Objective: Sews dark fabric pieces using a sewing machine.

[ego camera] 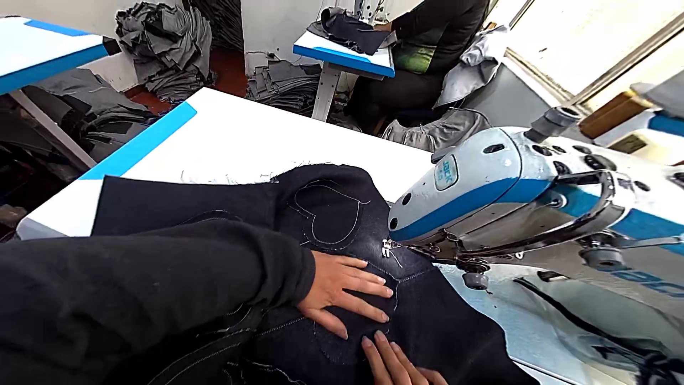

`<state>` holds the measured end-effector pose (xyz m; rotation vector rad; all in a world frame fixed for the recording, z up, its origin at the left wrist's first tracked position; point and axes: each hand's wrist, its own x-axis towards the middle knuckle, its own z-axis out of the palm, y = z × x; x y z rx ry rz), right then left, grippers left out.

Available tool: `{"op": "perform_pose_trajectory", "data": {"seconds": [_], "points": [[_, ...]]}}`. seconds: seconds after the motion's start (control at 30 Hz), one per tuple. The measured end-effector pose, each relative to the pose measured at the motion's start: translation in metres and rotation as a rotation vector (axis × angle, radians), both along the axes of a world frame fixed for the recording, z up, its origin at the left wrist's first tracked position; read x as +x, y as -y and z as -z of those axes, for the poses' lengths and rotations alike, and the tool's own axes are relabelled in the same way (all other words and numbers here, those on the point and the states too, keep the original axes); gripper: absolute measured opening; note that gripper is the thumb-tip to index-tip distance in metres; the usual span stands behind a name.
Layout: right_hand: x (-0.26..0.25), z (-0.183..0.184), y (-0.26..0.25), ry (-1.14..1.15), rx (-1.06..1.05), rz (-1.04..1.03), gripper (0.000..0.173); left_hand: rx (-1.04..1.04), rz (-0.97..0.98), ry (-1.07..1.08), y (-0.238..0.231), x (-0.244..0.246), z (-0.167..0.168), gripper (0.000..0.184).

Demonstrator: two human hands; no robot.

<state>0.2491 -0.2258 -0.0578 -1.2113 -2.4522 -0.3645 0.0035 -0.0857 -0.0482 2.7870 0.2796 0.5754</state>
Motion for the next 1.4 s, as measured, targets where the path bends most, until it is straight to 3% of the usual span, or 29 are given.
{"op": "perform_pose_trajectory", "data": {"seconds": [0.33,1.4], "points": [[-0.012,-0.010,-0.051,-0.018,-0.018,-0.021,0.088,0.130,-0.028,-0.114,-0.044,-0.019,-0.010,0.064],[-0.023,-0.014,-0.034,0.044,-0.071,0.050,0.085,0.074,0.042,-0.023,-0.048,-0.020,-0.008,0.065]]}}
